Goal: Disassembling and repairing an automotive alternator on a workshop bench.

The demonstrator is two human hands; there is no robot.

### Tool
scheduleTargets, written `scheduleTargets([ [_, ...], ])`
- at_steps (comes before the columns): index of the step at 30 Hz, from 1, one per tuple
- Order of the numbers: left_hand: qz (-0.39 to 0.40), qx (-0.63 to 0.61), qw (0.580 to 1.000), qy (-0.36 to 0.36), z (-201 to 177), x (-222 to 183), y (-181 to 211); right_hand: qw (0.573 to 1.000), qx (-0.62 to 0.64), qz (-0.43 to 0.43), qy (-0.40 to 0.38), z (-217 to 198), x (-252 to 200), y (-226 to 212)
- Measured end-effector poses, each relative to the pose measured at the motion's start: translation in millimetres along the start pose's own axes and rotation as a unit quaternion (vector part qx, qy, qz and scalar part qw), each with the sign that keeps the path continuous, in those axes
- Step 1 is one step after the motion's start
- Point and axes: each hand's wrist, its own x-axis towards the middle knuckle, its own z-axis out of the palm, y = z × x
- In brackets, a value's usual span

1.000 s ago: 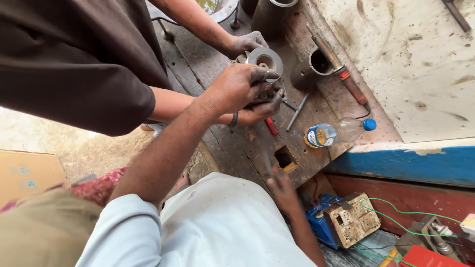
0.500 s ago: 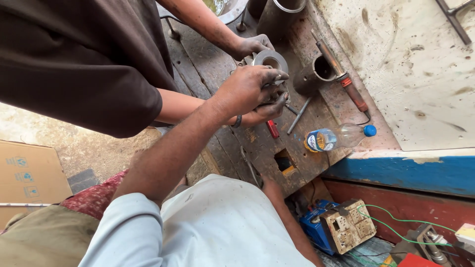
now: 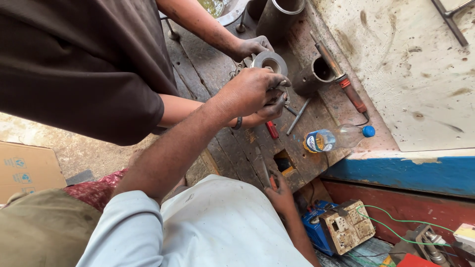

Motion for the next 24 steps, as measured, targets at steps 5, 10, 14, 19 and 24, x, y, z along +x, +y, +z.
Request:
scheduleTargets([
  [5,-0.036,-0.013,0.999,-0.016,0.2,0.0,0.7,0.995,0.029,-0.093,0.015,-13.0,-14.1,-19.8],
  [10,0.014,0.012,1.000,0.017,9.3,-1.3,-11.7,0.979,0.191,-0.049,0.049,-29.0,-38.6,-81.6],
  [14,0.004,-0.007,1.000,-0.007,10.6,-2.0,-0.1,0.948,0.214,-0.222,0.076,-47.5,-51.7,-159.9],
  [19,0.096,0.025,0.995,-0.033,8.8,-0.2,4.8,0.852,-0.006,-0.475,0.219,-58.7,-48.0,-241.6],
  [24,0.152,0.033,0.987,-0.049,8.8,-0.1,1.0,0.838,-0.170,-0.447,0.262,-49.1,-37.3,-275.8],
])
